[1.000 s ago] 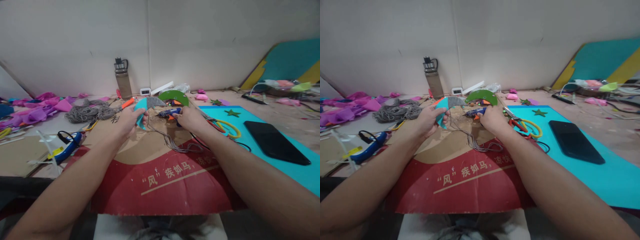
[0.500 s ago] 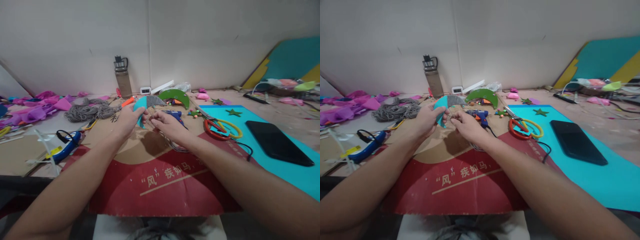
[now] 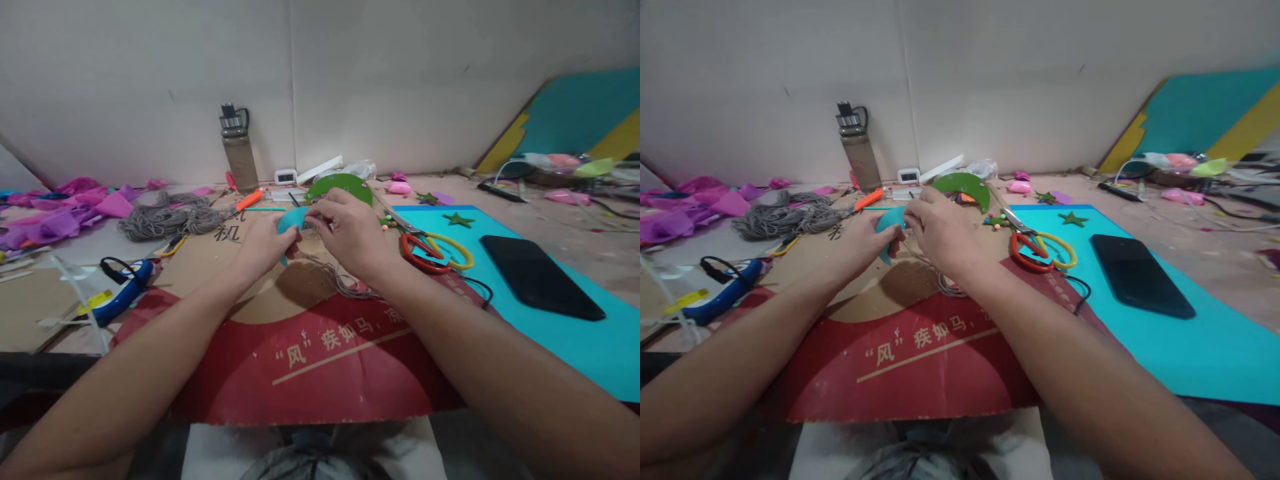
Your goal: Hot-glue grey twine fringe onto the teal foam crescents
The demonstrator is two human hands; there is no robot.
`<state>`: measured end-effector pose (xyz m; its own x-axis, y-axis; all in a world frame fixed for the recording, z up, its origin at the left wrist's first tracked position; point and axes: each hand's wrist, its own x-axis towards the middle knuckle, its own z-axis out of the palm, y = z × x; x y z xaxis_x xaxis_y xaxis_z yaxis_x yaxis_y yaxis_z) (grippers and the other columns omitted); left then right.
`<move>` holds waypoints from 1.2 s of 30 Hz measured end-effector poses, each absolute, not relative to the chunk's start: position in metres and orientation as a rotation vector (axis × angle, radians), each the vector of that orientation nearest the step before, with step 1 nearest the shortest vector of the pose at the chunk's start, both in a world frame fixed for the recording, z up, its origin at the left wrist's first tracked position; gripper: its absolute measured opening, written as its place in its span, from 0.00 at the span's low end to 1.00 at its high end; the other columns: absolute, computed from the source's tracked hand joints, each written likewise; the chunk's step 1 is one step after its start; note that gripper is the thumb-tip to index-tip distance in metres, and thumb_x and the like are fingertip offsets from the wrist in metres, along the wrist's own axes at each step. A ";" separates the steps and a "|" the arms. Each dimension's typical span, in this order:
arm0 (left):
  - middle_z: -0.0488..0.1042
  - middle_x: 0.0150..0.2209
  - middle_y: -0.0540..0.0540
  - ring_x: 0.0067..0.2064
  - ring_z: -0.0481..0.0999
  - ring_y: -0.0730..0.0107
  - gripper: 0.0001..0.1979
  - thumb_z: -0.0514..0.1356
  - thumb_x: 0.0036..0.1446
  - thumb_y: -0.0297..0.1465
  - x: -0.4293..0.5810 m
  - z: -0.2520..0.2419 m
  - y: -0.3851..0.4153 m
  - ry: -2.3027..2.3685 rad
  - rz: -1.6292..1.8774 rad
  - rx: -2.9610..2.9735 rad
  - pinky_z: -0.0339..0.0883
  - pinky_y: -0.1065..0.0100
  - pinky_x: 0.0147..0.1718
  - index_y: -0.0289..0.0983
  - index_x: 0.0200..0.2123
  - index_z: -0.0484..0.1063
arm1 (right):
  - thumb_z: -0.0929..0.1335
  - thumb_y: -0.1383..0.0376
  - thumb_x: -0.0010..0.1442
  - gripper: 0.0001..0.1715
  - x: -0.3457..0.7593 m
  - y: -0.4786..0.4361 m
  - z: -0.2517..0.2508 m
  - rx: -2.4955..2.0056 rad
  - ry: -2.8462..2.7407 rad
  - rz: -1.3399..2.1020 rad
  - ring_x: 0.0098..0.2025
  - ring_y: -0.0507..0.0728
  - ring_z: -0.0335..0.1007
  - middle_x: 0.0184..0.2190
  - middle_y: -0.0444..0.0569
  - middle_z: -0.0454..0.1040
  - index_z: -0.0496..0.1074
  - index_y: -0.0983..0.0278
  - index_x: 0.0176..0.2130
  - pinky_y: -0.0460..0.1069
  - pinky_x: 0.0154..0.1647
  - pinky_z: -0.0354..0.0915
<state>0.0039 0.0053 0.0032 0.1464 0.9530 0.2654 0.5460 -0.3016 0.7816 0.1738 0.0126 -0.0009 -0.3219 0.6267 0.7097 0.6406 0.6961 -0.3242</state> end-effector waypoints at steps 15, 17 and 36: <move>0.69 0.20 0.51 0.20 0.66 0.75 0.06 0.59 0.51 0.32 0.005 -0.003 0.006 1.265 1.015 1.796 0.60 0.72 0.20 0.37 0.25 0.67 | 0.69 0.68 0.59 0.02 0.181 0.026 -0.002 -0.945 -1.853 0.071 0.34 0.55 0.66 0.33 0.48 0.73 0.73 0.62 0.32 0.51 0.38 0.60; 0.67 0.17 0.52 0.19 0.65 0.75 0.07 0.60 0.50 0.33 0.006 0.000 0.004 1.288 1.022 1.791 0.59 0.71 0.21 0.38 0.23 0.66 | 0.69 0.67 0.59 0.03 0.182 0.026 -0.002 -0.951 -1.851 0.107 0.35 0.55 0.66 0.32 0.48 0.73 0.73 0.62 0.32 0.51 0.38 0.61; 0.66 0.15 0.53 0.19 0.64 0.73 0.09 0.63 0.47 0.36 -0.001 0.001 0.006 1.371 0.905 1.781 0.57 0.71 0.21 0.38 0.23 0.69 | 0.69 0.60 0.57 0.09 0.192 0.034 0.004 -1.062 -1.737 0.813 0.28 0.52 0.65 0.26 0.44 0.72 0.73 0.63 0.28 0.48 0.30 0.60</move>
<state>-0.0011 0.0064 0.0014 0.1945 0.9748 0.1088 0.4829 -0.1917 0.8545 0.1922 0.0345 0.0040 -0.2106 0.9089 0.3600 0.3060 0.4111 -0.8587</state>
